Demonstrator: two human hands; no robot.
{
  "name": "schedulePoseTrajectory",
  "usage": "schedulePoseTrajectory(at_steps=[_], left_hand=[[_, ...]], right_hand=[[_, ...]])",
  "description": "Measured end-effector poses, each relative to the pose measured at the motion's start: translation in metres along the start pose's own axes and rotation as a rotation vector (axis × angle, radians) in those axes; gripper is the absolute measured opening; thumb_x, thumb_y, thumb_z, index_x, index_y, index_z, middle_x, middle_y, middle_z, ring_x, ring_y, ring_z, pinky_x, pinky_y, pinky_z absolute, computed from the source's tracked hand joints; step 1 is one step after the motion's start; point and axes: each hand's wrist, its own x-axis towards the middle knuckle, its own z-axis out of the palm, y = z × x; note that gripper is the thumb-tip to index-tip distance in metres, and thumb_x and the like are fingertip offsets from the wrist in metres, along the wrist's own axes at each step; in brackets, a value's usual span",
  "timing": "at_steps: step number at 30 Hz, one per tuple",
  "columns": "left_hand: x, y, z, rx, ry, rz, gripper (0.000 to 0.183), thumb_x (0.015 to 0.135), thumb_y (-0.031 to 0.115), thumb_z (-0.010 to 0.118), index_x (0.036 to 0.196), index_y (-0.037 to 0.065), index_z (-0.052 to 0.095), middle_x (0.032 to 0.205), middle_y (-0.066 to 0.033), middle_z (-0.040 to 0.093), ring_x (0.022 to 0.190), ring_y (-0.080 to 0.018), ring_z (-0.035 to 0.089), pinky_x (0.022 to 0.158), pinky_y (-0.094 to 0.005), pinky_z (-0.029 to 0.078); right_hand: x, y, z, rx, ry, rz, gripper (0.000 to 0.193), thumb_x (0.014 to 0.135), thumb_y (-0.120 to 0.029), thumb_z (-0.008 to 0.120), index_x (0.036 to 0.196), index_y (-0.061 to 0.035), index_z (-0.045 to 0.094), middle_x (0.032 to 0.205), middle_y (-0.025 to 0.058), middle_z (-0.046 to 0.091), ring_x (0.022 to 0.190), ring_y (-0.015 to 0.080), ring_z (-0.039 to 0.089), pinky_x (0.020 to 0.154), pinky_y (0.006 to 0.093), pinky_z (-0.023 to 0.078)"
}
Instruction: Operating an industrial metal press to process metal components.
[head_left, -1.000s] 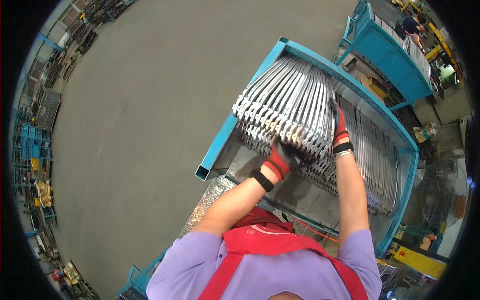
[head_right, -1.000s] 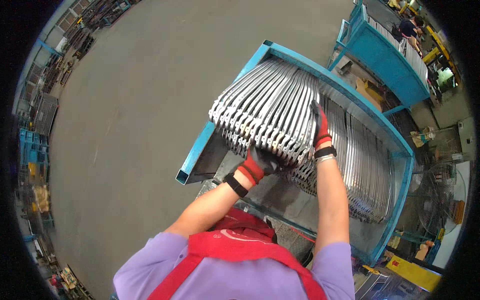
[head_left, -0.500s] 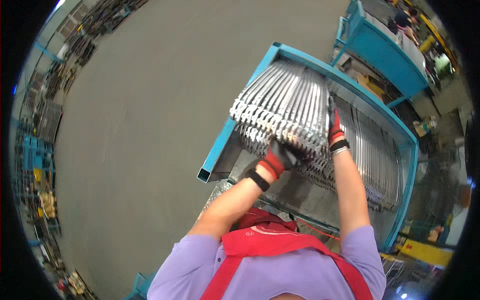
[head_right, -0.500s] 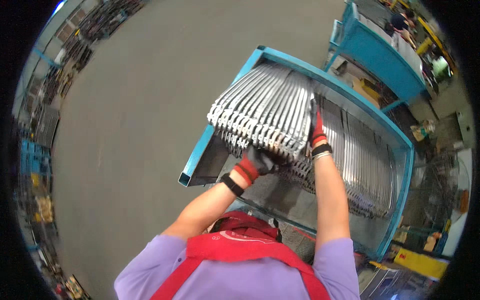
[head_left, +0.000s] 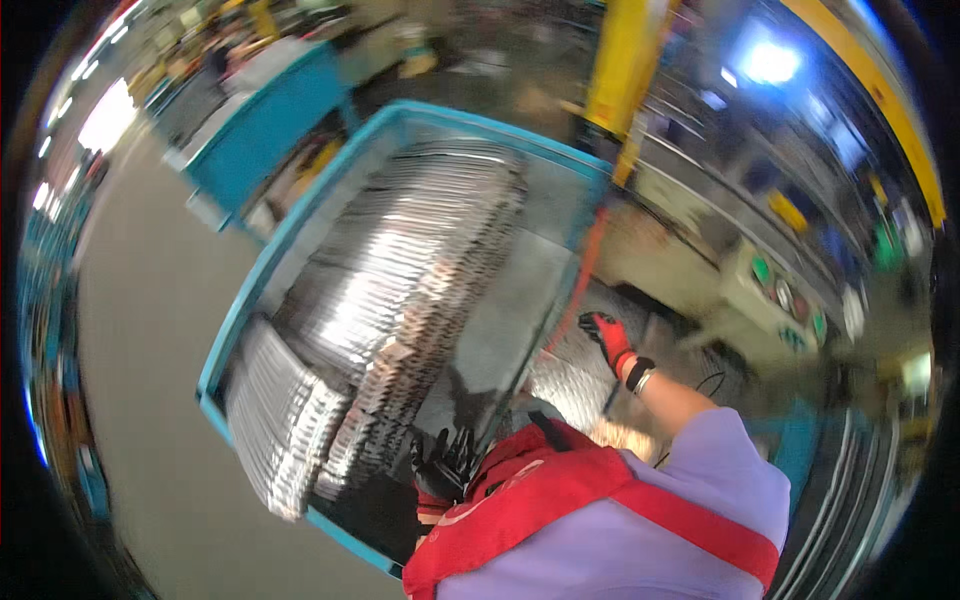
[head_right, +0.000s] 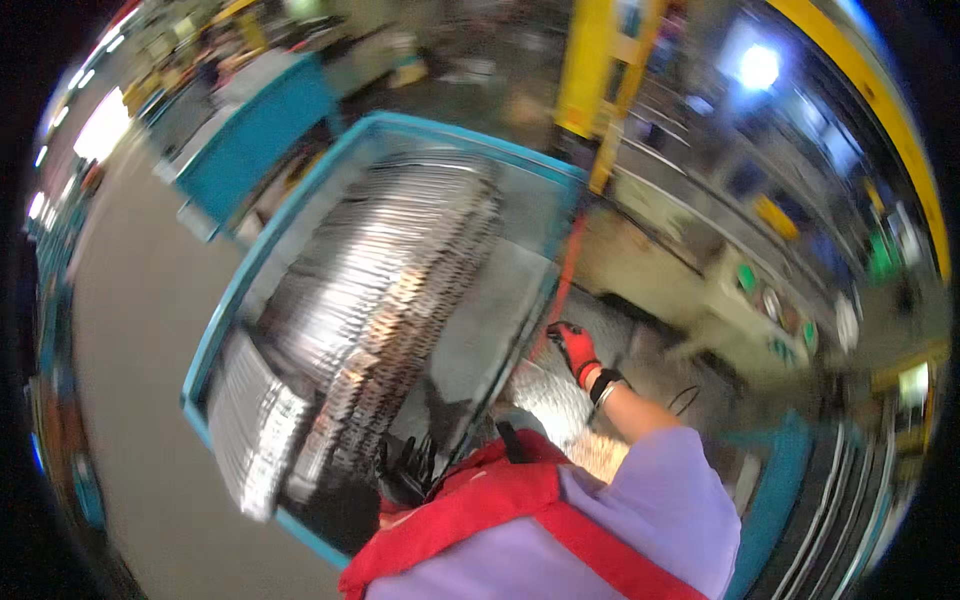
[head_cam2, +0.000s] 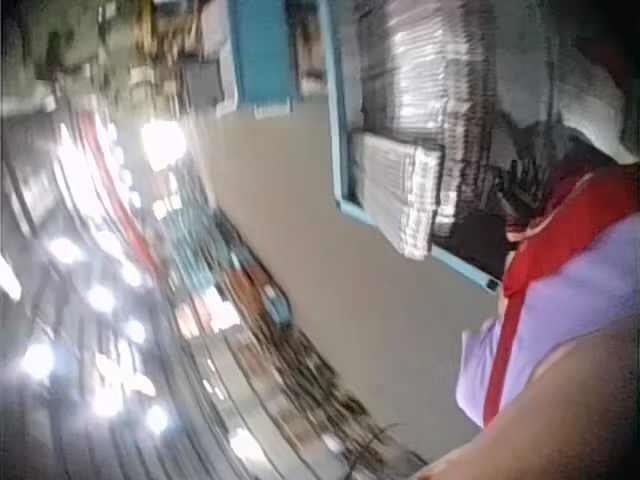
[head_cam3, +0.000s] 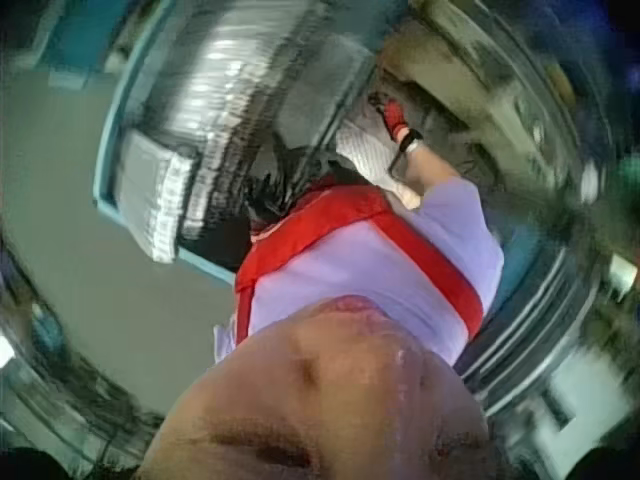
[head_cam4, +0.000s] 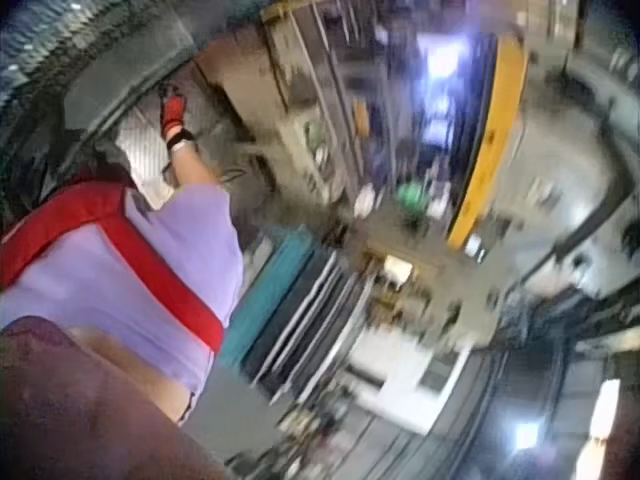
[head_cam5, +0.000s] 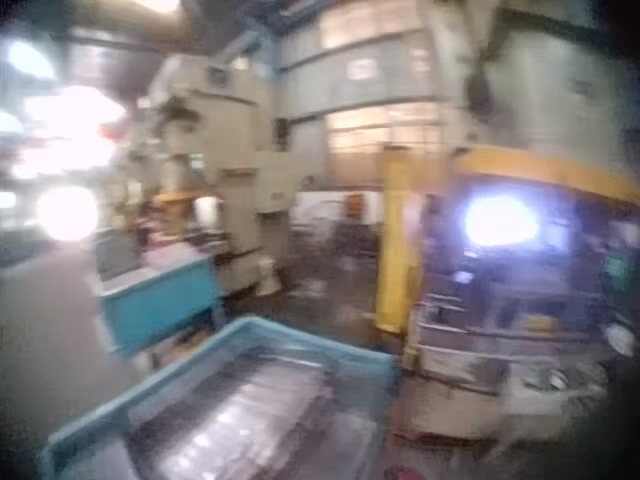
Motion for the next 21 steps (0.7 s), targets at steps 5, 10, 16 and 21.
schedulePoseTrajectory(at_steps=[5, 10, 16, 21], left_hand=[[0.026, -0.002, -0.001, 0.399, -0.081, -0.033, 0.057, 0.082, 0.047, 0.052, 0.12, 0.004, 0.05, 0.125, -0.0123, 0.05, 0.118, -0.0328, 0.043, 0.104, -0.0461, 0.03], [0.058, 0.005, -0.03, 0.492, 0.117, -0.213, 0.046, 0.082, 0.04, 0.053, 0.109, 0.003, 0.055, 0.121, -0.0147, 0.052, 0.115, -0.0339, 0.045, 0.103, -0.045, 0.031], [0.129, -0.001, -0.104, 0.843, 0.105, -0.506, 0.037, 0.081, 0.036, 0.053, 0.102, 0.007, 0.06, 0.115, -0.0111, 0.057, 0.106, -0.0301, 0.052, 0.094, -0.0438, 0.037], [0.207, 0.012, -0.163, 1.822, -0.305, -0.605, 0.033, 0.086, 0.035, 0.051, 0.106, 0.01, 0.058, 0.105, -0.0071, 0.06, 0.094, -0.0252, 0.056, 0.083, -0.0424, 0.042]], right_hand=[[-0.137, 0.089, -0.105, 0.074, 0.388, 0.321, 0.023, 0.084, -0.03, 0.054, 0.08, -0.0092, 0.063, 0.069, 0.0018, 0.062, 0.062, 0.0136, 0.057, 0.053, 0.0303, 0.039], [-0.301, 0.176, -0.121, -0.028, 0.44, 0.798, 0.023, 0.084, -0.035, 0.052, 0.079, -0.0142, 0.061, 0.078, 0.0023, 0.064, 0.067, 0.0142, 0.058, 0.056, 0.0282, 0.041], [-0.394, 0.216, -0.099, -0.298, 0.281, 0.813, 0.038, 0.084, -0.035, 0.047, 0.085, -0.0005, 0.063, 0.077, 0.0135, 0.065, 0.075, 0.023, 0.061, 0.07, 0.0357, 0.045], [-0.432, 0.222, -0.099, -0.154, 0.466, 0.638, 0.042, 0.085, -0.038, 0.047, 0.087, 0.0002, 0.063, 0.083, 0.0138, 0.066, 0.077, 0.0248, 0.062, 0.072, 0.0366, 0.046]])
